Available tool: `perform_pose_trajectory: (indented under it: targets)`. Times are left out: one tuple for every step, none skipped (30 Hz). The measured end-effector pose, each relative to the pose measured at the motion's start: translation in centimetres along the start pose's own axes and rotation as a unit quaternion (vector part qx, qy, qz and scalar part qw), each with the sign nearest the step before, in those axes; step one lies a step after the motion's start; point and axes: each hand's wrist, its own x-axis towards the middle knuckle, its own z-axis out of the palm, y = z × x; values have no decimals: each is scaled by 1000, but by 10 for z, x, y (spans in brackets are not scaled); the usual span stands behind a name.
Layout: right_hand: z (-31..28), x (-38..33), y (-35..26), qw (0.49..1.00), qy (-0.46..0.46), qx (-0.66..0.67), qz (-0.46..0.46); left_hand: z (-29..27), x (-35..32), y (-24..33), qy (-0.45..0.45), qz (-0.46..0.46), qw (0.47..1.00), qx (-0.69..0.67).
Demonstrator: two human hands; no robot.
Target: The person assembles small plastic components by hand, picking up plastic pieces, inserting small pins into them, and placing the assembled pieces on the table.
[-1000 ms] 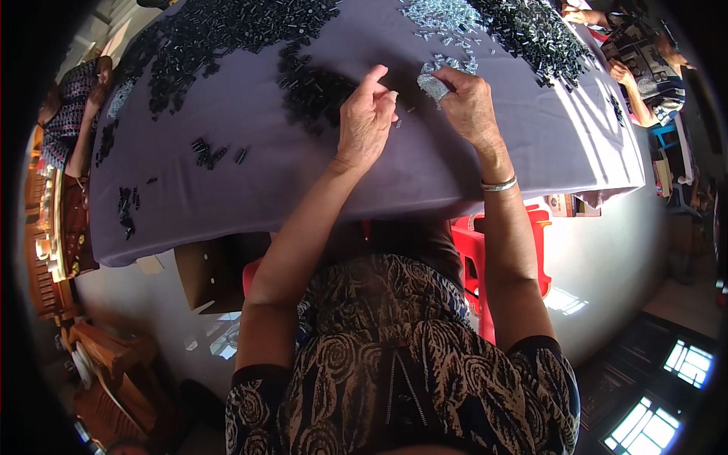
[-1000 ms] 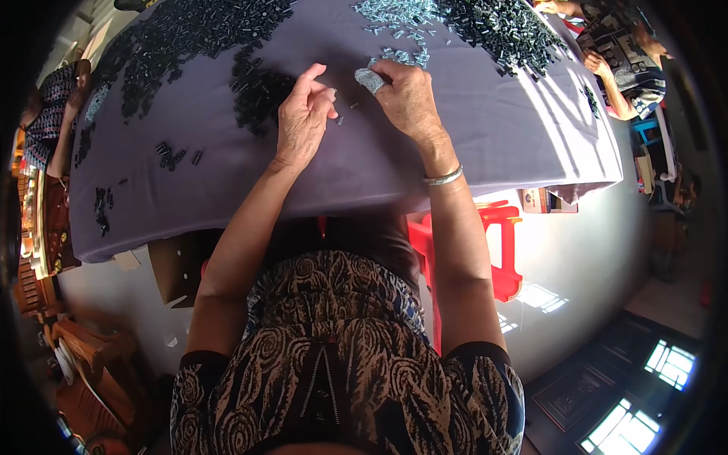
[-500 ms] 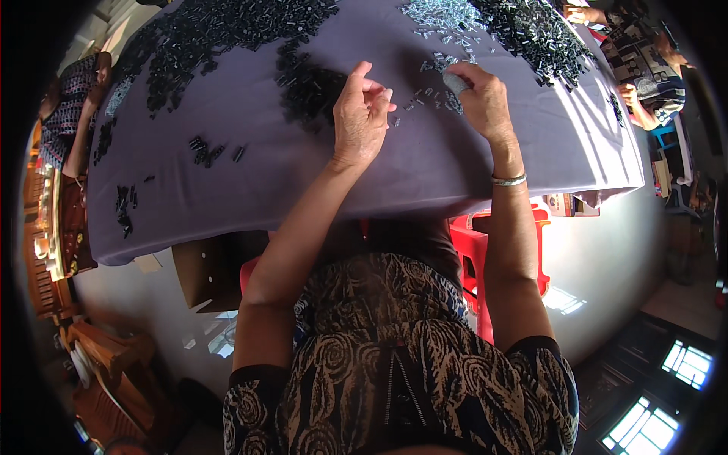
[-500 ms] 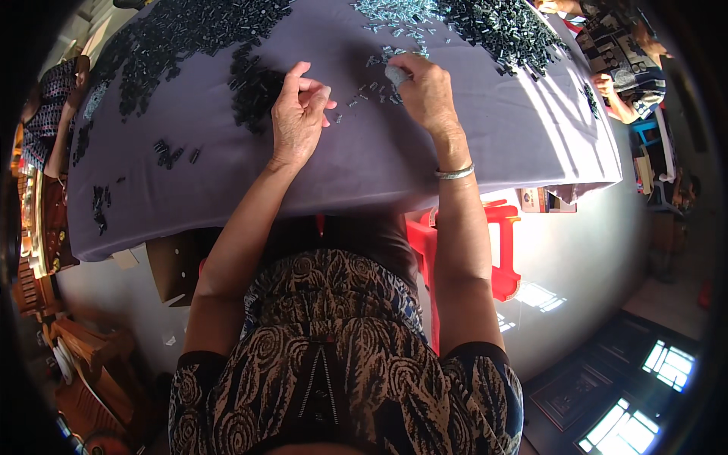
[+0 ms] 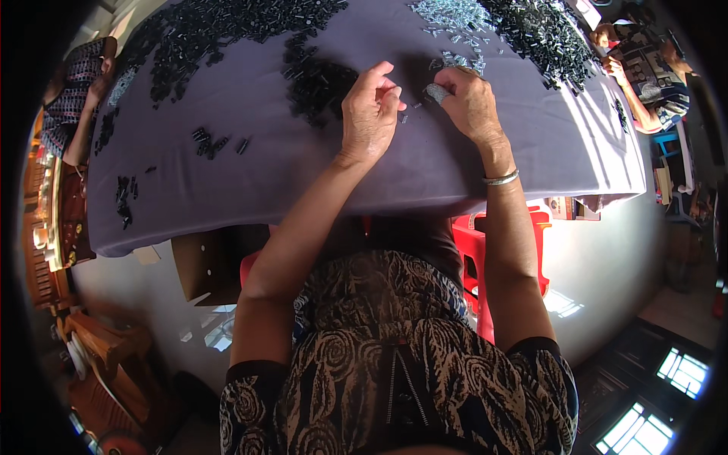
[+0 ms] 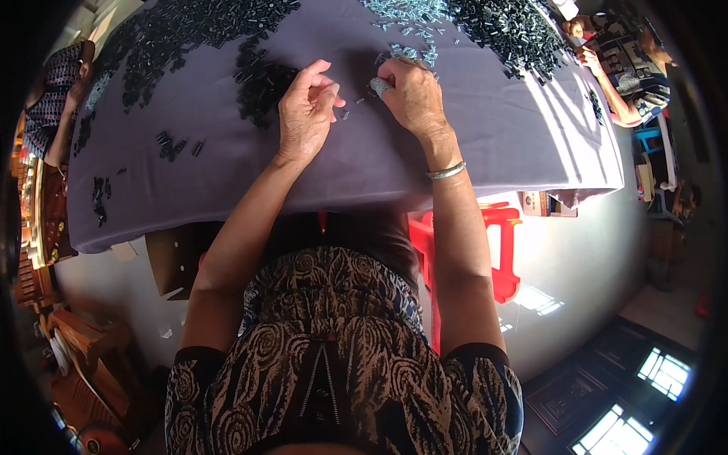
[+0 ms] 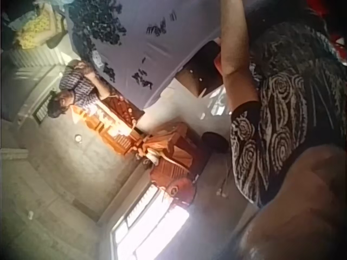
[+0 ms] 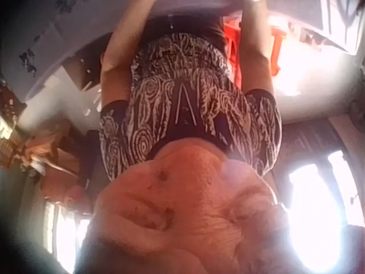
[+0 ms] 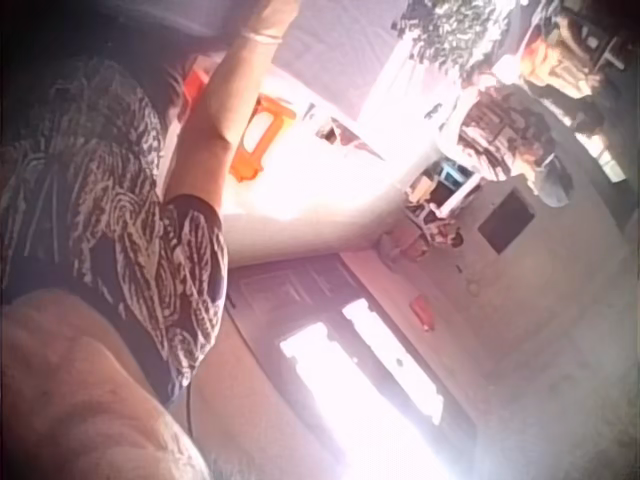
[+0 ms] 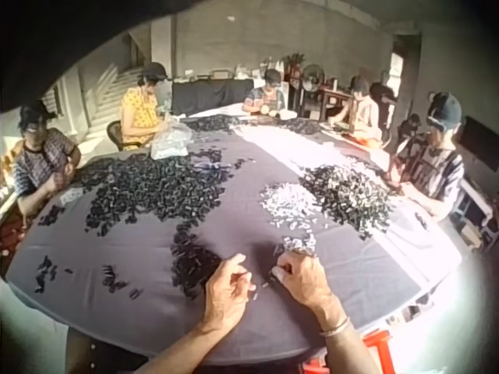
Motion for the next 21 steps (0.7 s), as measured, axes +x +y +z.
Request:
perform_pose_trajectory:
  targets:
    - [1,0,-1,1000,10,-4,-27,-1,0,-3,1,-1,1000,1]
    - [2,1,-1,998,21,-8,-55,-2,-1,-7,-5,9,1000,10]
    - [2,1,-2,998,19,-7,-55,-2,-1,-10,-11,20,1000,19]
    - [2,1,-3,999,9,-5,-38,-2,-1,-9,-10,20,1000,19]
    - [1,1,-4,1000,-1,-3,-21,-2,-2,-8,-14,15,1000,13]
    - [0,1,-5,1000,-1,-3,-21,-2,-2,-8,-18,10,1000,6]
    - [-2,1,-8,998,13,58,-3,-2,-2,-6,-17,10,1000,6]
    - [-2,1,-9,993,28,118,15,-3,-2,-4,-32,12,999,6]
    - [-3,1,-9,993,27,118,14,-3,-2,-3,-46,13,999,6]
    - [-3,2,-9,979,15,204,15,-3,-2,-2,-45,13,999,6]
    - [-4,2,-10,957,2,288,15,-3,-2,-2,-51,16,999,-3]
    - [-4,2,-12,957,1,289,15,-3,-1,-2,-56,19,998,-12]
    - [-7,1,-17,945,-16,326,18,-2,-1,-1,-55,19,998,-12]
    - [-8,0,-20,931,-34,363,22,-1,-1,0,-52,27,998,-22]
    - [-8,0,-20,931,-35,364,22,0,-1,0,-49,36,998,-31]
    - [-7,0,-20,922,-54,381,33,1,-1,1,-48,35,998,-30]
    - [-7,0,-20,913,-74,398,44,2,0,2,-39,28,997,-58]
    - [-4,0,-19,913,-74,399,44,2,0,3,-30,21,996,-86]
    - [-1,0,-19,903,-82,420,38,2,1,3,-30,20,996,-86]
    - [1,0,-19,892,-90,441,32,2,1,3,-35,15,995,-91]
    - [1,0,-18,892,-89,441,33,1,1,3,-40,10,995,-96]
